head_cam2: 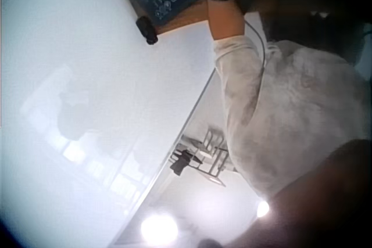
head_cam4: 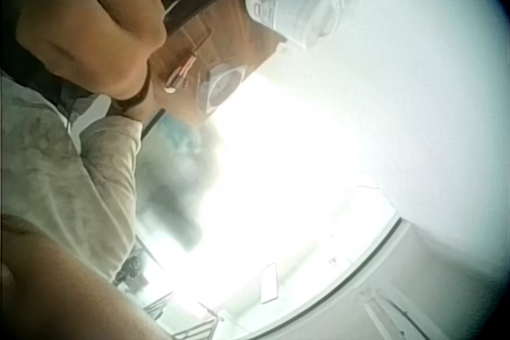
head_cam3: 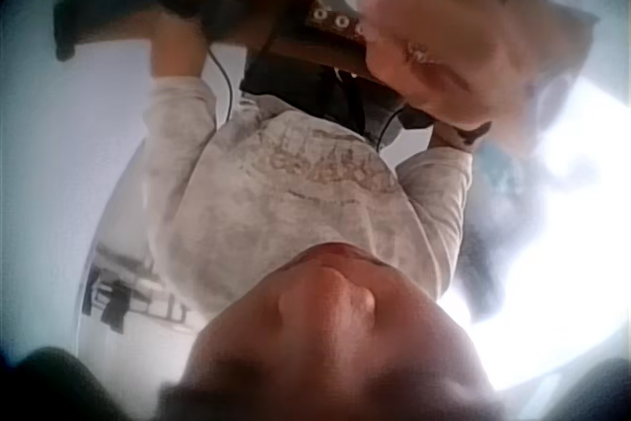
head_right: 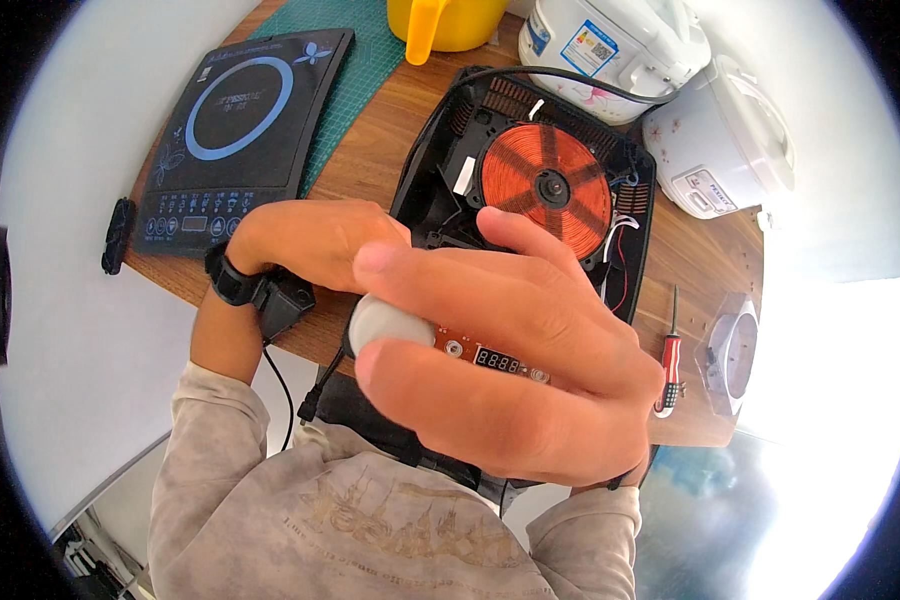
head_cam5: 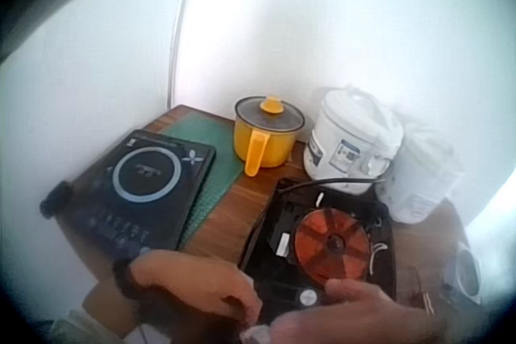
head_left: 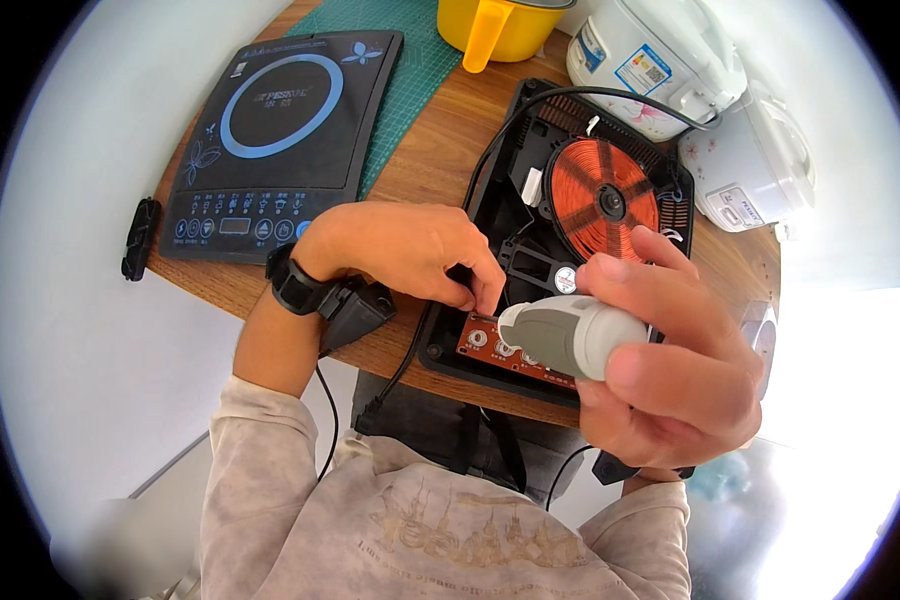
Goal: The person removes the top cover of an induction cooktop to access the internal components. They use a screwdriver to tighten screws on the internal circuit board and coil assembly.
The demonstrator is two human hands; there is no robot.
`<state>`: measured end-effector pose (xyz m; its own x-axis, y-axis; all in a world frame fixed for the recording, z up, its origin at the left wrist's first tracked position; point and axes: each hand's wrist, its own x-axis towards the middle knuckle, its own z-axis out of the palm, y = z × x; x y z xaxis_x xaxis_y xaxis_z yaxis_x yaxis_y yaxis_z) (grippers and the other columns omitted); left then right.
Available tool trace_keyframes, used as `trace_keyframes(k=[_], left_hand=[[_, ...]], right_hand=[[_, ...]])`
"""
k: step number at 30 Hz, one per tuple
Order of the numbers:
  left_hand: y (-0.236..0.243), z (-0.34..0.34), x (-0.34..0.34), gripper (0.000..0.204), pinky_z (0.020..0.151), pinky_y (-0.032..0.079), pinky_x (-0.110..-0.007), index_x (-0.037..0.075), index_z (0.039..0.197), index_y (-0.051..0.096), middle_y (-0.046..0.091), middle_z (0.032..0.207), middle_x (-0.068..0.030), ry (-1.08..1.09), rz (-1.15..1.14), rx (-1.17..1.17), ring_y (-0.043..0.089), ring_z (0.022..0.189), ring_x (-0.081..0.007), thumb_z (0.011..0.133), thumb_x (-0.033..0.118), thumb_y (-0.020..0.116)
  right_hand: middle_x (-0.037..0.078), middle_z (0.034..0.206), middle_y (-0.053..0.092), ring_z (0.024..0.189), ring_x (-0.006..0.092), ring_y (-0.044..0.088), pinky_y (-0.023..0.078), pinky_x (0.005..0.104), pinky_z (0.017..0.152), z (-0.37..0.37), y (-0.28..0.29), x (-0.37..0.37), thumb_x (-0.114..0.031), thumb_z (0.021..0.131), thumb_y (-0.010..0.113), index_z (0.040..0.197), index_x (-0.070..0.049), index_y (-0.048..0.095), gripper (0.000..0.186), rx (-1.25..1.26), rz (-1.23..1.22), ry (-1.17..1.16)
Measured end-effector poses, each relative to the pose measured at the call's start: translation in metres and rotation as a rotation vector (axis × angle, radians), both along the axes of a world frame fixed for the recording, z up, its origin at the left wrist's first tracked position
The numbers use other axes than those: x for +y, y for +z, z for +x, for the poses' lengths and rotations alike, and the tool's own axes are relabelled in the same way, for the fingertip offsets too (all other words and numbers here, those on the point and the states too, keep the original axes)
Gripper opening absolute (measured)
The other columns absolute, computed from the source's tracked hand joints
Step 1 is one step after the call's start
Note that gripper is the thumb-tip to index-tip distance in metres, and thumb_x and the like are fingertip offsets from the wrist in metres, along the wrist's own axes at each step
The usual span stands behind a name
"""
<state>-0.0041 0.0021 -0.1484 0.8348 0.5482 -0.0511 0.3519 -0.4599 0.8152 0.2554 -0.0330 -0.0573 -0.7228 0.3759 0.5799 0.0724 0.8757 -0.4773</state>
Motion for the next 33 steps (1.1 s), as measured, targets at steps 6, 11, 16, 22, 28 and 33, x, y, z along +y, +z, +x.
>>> trace_keyframes(k=[6,11,16,22,28,33], left_hand=[[-0.008,0.001,0.0,0.015,0.084,0.054,-0.038,0.005,0.103,0.075,0.076,0.096,-0.0085,-0.027,0.008,-0.073,0.071,0.094,-0.0281,0.09,0.009,0.069],[-0.002,0.0,-0.002,0.015,0.084,0.054,-0.038,0.005,0.103,0.075,0.076,0.097,-0.0085,0.009,0.008,-0.006,0.071,0.095,-0.0281,0.09,0.009,0.068],[0.0,0.0,0.0,0.017,0.084,0.054,-0.038,0.006,0.105,0.076,0.076,0.097,-0.0085,0.0,-0.01,-0.002,0.071,0.094,-0.0282,0.09,0.01,0.068],[-0.004,0.0,-0.001,0.017,0.084,0.054,-0.039,0.006,0.105,0.076,0.076,0.097,-0.0091,-0.01,0.005,-0.012,0.071,0.094,-0.0285,0.09,0.01,0.068],[-0.011,0.0,0.001,0.016,0.083,0.054,-0.038,0.005,0.104,0.075,0.076,0.097,-0.0091,-0.026,-0.007,-0.069,0.071,0.093,-0.0276,0.089,0.008,0.07],[-0.005,0.001,0.003,0.016,0.081,0.055,-0.036,0.004,0.103,0.072,0.077,0.096,-0.0091,0.002,-0.05,-0.096,0.073,0.091,-0.0235,0.088,0.006,0.07]], right_hand=[[0.033,0.124,0.064,0.118,0.0402,0.067,0.056,0.0548,0.097,-0.003,0.0,0.001,-0.009,0.074,0.092,0.118,-0.014,0.06,0.055,0.076,0.036,-0.014],[0.033,0.123,0.063,0.109,0.0405,0.071,0.063,0.0448,0.086,-0.004,-0.009,-0.001,0.004,0.075,0.086,0.117,-0.011,0.058,0.052,0.137,-0.107,0.021],[0.035,0.125,0.062,0.103,0.0413,0.073,0.064,0.0449,0.086,-0.014,-0.01,-0.008,0.012,0.074,0.081,0.125,-0.01,0.055,0.061,0.178,-0.139,-0.017],[0.036,0.123,0.063,0.105,0.0388,0.073,0.064,0.0424,0.085,-0.012,-0.013,0.009,0.019,0.072,0.08,0.14,-0.009,0.049,0.08,0.048,-0.141,0.101],[0.033,0.116,0.066,0.101,0.0323,0.074,0.064,0.0363,0.08,-0.007,-0.007,0.011,0.024,0.073,0.076,0.148,-0.008,0.045,0.088,0.011,-0.144,0.078],[0.031,0.113,0.067,0.097,0.031,0.074,0.065,0.0359,0.078,-0.01,-0.008,0.005,0.022,0.075,0.074,0.144,-0.007,0.045,0.08,0.04,-0.107,0.003]])
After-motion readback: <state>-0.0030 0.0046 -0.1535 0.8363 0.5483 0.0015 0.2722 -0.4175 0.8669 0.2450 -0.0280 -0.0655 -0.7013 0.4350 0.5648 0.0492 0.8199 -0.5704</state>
